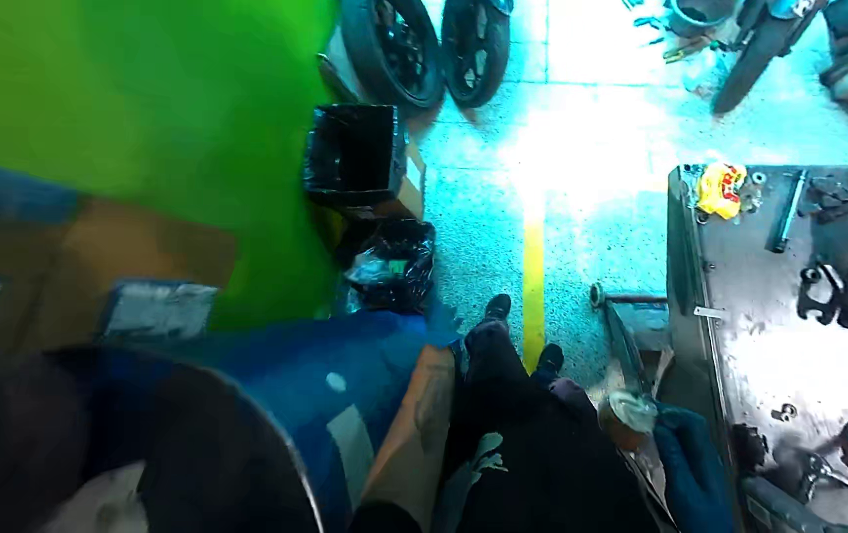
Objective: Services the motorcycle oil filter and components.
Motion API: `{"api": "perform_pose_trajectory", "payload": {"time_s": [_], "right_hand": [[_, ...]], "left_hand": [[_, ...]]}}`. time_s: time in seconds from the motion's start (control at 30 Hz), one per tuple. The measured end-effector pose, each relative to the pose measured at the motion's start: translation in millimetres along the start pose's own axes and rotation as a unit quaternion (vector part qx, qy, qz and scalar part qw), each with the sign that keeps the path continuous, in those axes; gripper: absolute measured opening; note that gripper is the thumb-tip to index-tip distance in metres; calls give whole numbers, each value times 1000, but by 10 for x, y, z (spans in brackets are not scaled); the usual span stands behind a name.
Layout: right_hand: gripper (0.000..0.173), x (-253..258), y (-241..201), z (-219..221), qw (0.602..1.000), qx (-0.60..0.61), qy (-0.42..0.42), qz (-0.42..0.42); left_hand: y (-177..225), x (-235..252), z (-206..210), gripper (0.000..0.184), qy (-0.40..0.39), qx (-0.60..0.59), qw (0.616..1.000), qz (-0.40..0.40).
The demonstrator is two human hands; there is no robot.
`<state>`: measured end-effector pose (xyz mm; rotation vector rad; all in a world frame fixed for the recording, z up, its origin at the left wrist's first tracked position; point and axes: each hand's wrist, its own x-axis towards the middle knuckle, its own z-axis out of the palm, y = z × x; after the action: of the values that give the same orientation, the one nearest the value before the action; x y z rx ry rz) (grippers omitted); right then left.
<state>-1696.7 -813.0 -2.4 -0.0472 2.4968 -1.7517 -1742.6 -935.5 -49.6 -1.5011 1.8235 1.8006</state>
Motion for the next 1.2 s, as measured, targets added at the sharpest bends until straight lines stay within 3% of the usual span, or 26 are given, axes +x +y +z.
{"api": "perform_pose_trajectory", "payload": {"time_s": [0.03, 0.07, 0.1, 0.17, 0.23, 0.3, 0.37, 0.47, 0.6, 0.67, 0.73, 0.83, 0.9, 1.03, 1.13, 1.2], "right_hand": [[12, 159, -44, 146, 1000, -2, 28, 13], [12, 360, -106, 285, 998, -9, 60, 21], [12, 571, -185, 388, 995, -22, 91, 23], [13, 935, -307, 472, 988, -62, 138, 8], [13, 1224, -339, 510, 978, -110, 175, -29], [17, 1450, -364, 541, 963, -177, 187, -75], [16, 1589, -420, 569, 956, -197, 188, -107], [7, 1762, -569, 566, 977, -40, 178, -112], [15, 1977, -878, 518, 955, 194, 224, -8], [18, 2053, -942, 453, 961, 168, 215, -39], [11, 2150, -955, 444, 976, 68, 164, -126], [33, 2288, -943, 573, 975, -56, 105, -188], [22, 2359, -905, 678, 974, -52, 96, -201], [7, 2428, -995, 761, 960, 63, 115, -247], [7, 2434, -1052, 753, 944, 73, 140, -290], [6, 2411, -1076, 705, 936, 4, 159, -314]], "left_hand": [[9, 700, -313, 41, -92, -9, 994, 54], [95, 1615, -746, 56, -349, 4, 931, 108], [316, 2039, -706, 64, -388, -34, 919, 61], [871, 1978, -369, 70, -438, -31, 898, -37], [1322, 1557, -162, 69, -537, 19, 843, -2], [1631, 1279, -99, 49, -607, 5, 794, 26], [1852, 1168, -165, 37, -608, -36, 791, 57], [2059, 1237, -234, 33, -571, -61, 813, 98], [2295, 1184, -342, 42, -574, -171, 801, -1], [2395, 1185, -416, 46, -557, -160, 815, 8], [2497, 1186, -460, 42, -504, -80, 852, 112], [2592, 1074, -521, 36, -422, 14, 875, 239], [2623, 1050, -599, 42, -432, 17, 863, 262], [2729, 1036, -756, 76, -526, -11, 810, 258], [2746, 1021, -715, 72, -485, -11, 792, 371], [2779, 1040, -678, 67, -456, -7, 782, 425]]}}
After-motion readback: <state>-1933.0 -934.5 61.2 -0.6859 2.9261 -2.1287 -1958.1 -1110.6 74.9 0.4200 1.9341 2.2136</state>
